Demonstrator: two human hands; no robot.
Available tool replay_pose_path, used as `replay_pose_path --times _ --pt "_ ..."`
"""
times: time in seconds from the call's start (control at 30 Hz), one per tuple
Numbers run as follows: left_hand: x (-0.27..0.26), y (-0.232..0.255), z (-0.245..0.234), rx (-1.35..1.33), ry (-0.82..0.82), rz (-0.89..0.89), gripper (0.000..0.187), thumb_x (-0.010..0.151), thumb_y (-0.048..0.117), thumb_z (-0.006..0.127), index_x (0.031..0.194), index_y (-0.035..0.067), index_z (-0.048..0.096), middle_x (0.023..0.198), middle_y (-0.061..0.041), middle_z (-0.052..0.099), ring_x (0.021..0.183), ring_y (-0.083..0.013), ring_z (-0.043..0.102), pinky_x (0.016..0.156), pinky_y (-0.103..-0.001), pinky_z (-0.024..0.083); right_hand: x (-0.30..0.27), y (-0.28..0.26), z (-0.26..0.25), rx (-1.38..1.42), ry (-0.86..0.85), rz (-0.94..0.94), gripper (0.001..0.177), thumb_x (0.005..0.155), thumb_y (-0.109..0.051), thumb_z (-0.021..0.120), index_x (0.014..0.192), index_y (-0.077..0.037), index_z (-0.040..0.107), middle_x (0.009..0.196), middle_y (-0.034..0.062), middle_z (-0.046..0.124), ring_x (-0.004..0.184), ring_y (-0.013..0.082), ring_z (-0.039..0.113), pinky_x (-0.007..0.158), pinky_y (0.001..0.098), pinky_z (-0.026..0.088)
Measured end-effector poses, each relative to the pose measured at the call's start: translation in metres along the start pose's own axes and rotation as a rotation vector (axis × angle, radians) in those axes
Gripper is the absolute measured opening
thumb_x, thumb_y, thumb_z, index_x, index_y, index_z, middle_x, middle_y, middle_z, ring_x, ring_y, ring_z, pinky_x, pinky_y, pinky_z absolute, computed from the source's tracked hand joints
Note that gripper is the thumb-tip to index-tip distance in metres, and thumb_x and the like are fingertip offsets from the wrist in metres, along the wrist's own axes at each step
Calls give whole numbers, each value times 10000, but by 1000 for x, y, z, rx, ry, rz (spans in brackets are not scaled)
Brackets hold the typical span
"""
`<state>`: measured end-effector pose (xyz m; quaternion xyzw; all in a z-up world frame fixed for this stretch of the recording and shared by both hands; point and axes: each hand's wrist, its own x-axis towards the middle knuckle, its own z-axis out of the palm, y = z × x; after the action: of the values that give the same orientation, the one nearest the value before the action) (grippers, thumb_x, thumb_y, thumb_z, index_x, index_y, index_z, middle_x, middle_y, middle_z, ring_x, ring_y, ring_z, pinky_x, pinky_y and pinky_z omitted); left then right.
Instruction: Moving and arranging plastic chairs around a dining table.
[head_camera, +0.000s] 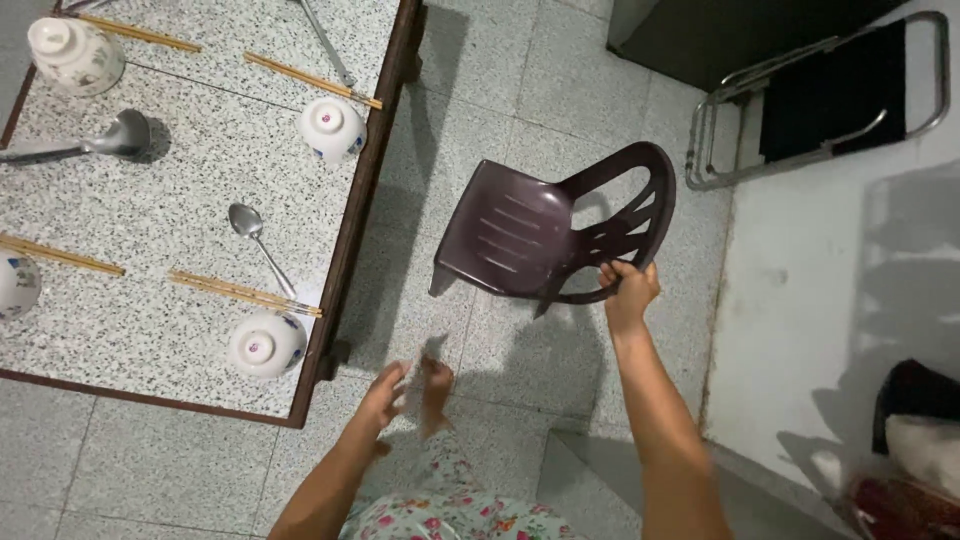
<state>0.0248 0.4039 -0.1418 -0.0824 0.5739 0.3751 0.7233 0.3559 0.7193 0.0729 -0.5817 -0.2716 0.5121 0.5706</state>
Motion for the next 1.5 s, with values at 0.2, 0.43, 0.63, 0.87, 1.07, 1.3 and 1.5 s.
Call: replay_pose_path --times 0.2,0.43,0.63,0.87,1.07,1.3,1.5 --pt "-62 14 0 65 167 -200 770 879 576 583 1593 402 353 1634 11 403 1424 -353 374 1087 -711 297 61 38 18 118 -23 -10 223 865 107 563 992 -73 523 753 65 582 571 193 607 499 337 490" --pt "-54 4 -25 -120 158 -138 632 952 520 510 1557 376 394 1640 105 388 1467 -250 364 1087 -691 340 94 60 23 40 17 -19 209 926 87 542 1075 -47 601 775 71 581 599 196 632 500 358 478" --pt "-41 -15 -33 -171 128 -102 587 958 492 530 1522 346 457 1602 87 458 1419 -233 425 1029 -612 393 117 81 6 126 -40 29 262 901 85 562 1079 -106 537 804 85 595 601 218 643 507 346 501" --pt "-38 -14 -27 -180 126 -80 577 945 460 586 1498 327 489 1541 53 512 1325 -232 494 896 -542 471 151 98 -27 65 -29 77 270 937 44 535 1175 -77 575 918 95 652 684 237 674 569 362 549" --pt "-36 -7 -17 -177 140 -81 564 935 459 586 1479 324 523 1472 55 576 1298 -222 510 849 -493 422 153 93 -39 64 -81 100 258 948 18 481 1178 -78 544 876 144 651 621 251 633 517 377 494" --pt "-91 50 40 19 243 -246 543 950 525 565 1474 393 504 1418 102 599 1262 -269 529 917 -584 339 188 136 -75 -86 -90 -31 200 994 8 591 1170 -50 513 943 38 582 781 207 635 674 399 580" --pt "-34 8 -13 0 111 -48 558 921 462 638 1434 262 550 1302 27 668 1128 -200 637 909 -470 517 114 77 -41 -309 10 67 488 978 -134 636 1430 -79 460 1305 117 570 1187 306 570 858 546 484"
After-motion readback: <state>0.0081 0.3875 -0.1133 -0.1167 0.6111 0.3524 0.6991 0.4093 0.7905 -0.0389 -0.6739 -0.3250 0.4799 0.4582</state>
